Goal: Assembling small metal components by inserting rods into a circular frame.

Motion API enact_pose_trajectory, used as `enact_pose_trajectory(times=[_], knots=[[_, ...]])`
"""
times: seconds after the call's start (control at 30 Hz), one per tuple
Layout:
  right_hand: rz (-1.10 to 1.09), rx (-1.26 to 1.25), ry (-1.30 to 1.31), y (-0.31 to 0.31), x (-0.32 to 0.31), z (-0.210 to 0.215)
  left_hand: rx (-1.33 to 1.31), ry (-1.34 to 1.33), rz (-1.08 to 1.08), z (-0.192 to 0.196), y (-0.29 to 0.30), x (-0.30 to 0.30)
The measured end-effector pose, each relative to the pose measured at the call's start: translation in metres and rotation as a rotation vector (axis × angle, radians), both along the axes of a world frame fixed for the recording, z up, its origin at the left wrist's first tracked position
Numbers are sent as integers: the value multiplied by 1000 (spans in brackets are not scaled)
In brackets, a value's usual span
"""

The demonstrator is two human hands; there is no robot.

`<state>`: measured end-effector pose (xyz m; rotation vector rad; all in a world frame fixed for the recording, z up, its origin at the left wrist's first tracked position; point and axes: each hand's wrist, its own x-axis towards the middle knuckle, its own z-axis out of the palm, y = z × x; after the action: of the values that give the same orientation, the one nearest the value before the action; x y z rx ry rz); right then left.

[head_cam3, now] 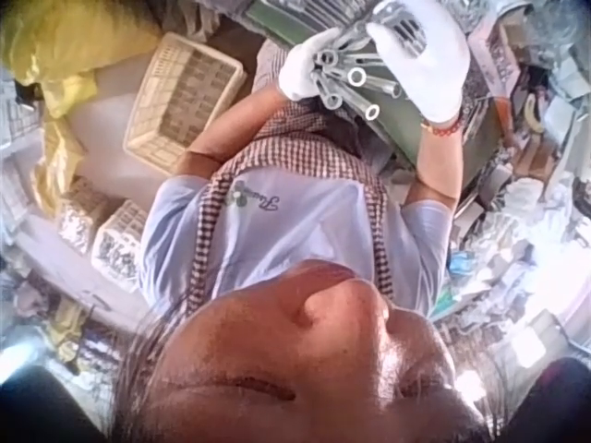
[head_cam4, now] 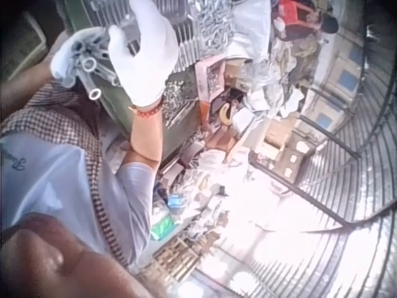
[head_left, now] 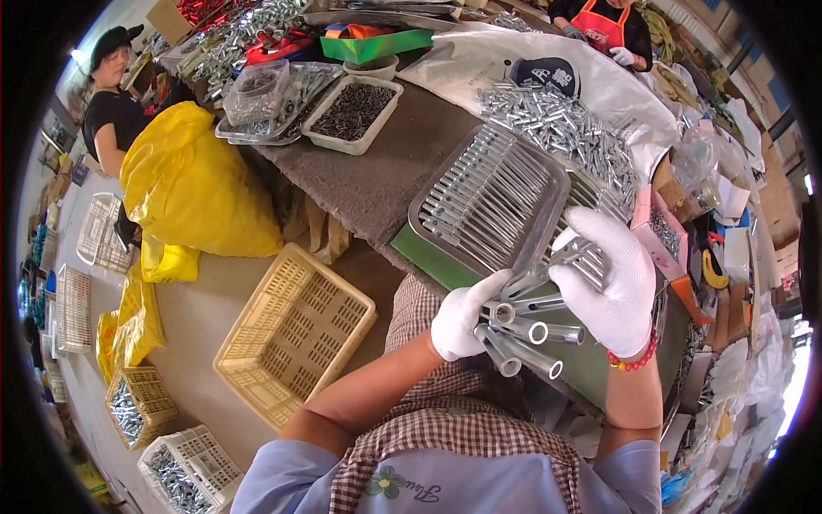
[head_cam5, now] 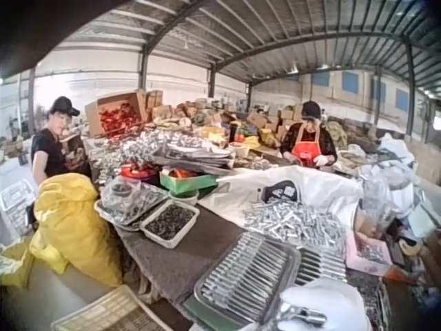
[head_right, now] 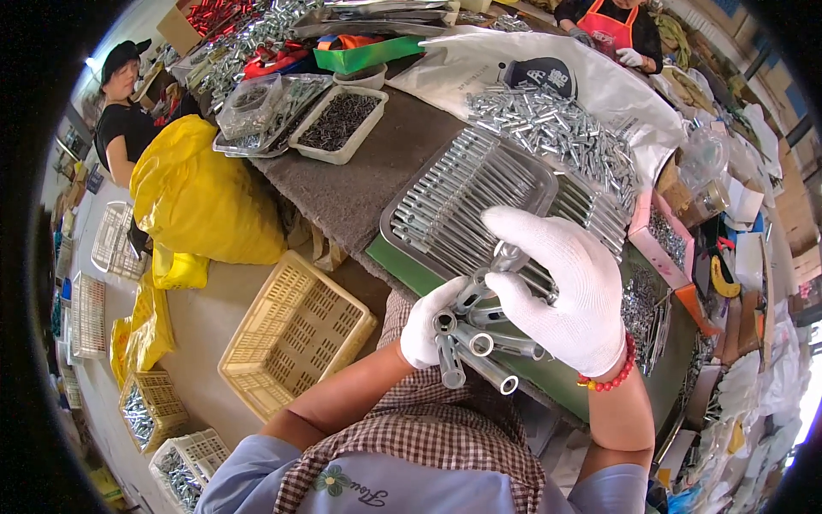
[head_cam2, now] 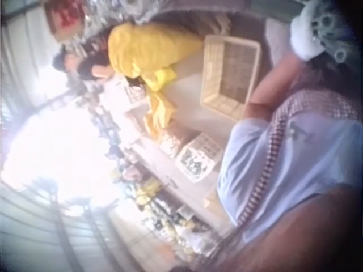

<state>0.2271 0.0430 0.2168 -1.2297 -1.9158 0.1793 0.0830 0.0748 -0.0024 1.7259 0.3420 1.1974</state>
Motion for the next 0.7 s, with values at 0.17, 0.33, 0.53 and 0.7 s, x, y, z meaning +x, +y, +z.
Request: enact_pose_trajectory(times=[0.17, 0.33, 0.53, 0.7], knots=[[66, -93, -94, 2, -4, 9, -41, 36, -6, -1, -1, -2], [262, -205, 201, 13, 9, 6, -115, 24, -24, 5, -3, -5], [-159, -114, -59, 93, 19, -32, -226, 19, -41, 20, -9, -11], [-300, -160, -296, 158, 23, -83, -227, 22, -33, 25, -2, -8]])
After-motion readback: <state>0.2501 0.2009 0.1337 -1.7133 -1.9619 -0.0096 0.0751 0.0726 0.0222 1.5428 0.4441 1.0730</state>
